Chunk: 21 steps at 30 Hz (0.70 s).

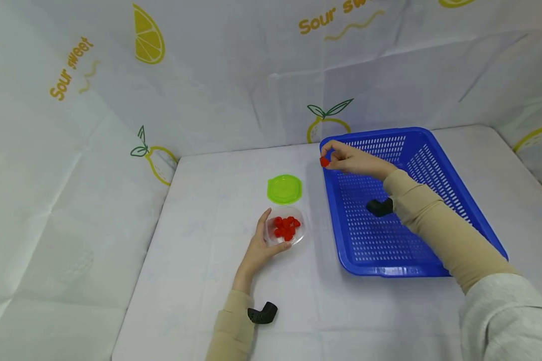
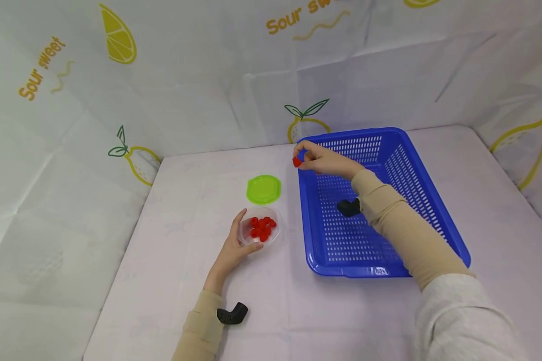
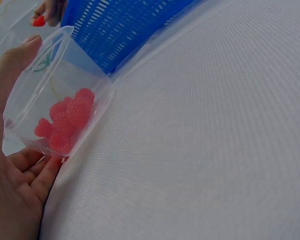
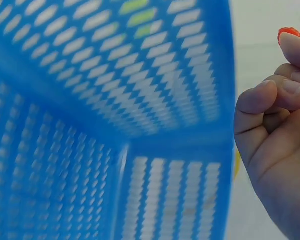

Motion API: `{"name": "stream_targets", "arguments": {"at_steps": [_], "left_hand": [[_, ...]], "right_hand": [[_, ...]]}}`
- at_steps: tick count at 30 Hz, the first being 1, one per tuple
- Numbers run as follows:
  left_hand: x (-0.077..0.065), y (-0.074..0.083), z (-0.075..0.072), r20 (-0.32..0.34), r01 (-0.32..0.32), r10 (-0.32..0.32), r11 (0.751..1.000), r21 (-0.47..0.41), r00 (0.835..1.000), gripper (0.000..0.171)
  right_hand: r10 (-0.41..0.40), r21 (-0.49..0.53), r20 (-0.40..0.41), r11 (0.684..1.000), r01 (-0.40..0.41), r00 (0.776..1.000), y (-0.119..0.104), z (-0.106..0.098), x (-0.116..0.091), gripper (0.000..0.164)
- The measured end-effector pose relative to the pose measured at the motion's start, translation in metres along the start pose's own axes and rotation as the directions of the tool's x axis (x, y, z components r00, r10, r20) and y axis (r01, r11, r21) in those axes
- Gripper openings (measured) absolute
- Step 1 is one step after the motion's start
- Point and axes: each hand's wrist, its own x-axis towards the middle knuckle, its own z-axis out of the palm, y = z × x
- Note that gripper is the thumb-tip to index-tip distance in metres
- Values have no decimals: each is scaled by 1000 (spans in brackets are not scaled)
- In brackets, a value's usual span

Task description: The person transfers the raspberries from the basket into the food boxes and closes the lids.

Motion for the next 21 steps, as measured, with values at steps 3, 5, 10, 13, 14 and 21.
{"name": "stream_targets", "arguments": {"at_steps": [3,5,10,13,14,21], "left_hand": [[5,-11,2,-2,-3,3,1000,-2,1000,93],[9,-21,4,-12,-9,9,1000,0,1000,93],[15,-37,7,-30,-17,17,1000,-4,999,94],[16,-38,7,-33,-15,15,1000,-5,999,94],[16,-38,7,-33,-17,17,1000,0,999,93],[16,-35,5,-25,-10,10,1000,1,1000,94]], "right_hand": [[-35,1,29,999,35,999,-12,8,4,25],[-57,8,54,998,57,997,-20,13,6,25],[-91,-3,125,996,92,988,-33,27,11,25],[-91,-23,163,995,96,982,-38,35,15,25],[-85,-33,175,995,93,981,-39,37,16,25],[-25,-143,311,987,73,950,-49,54,23,23]]}}
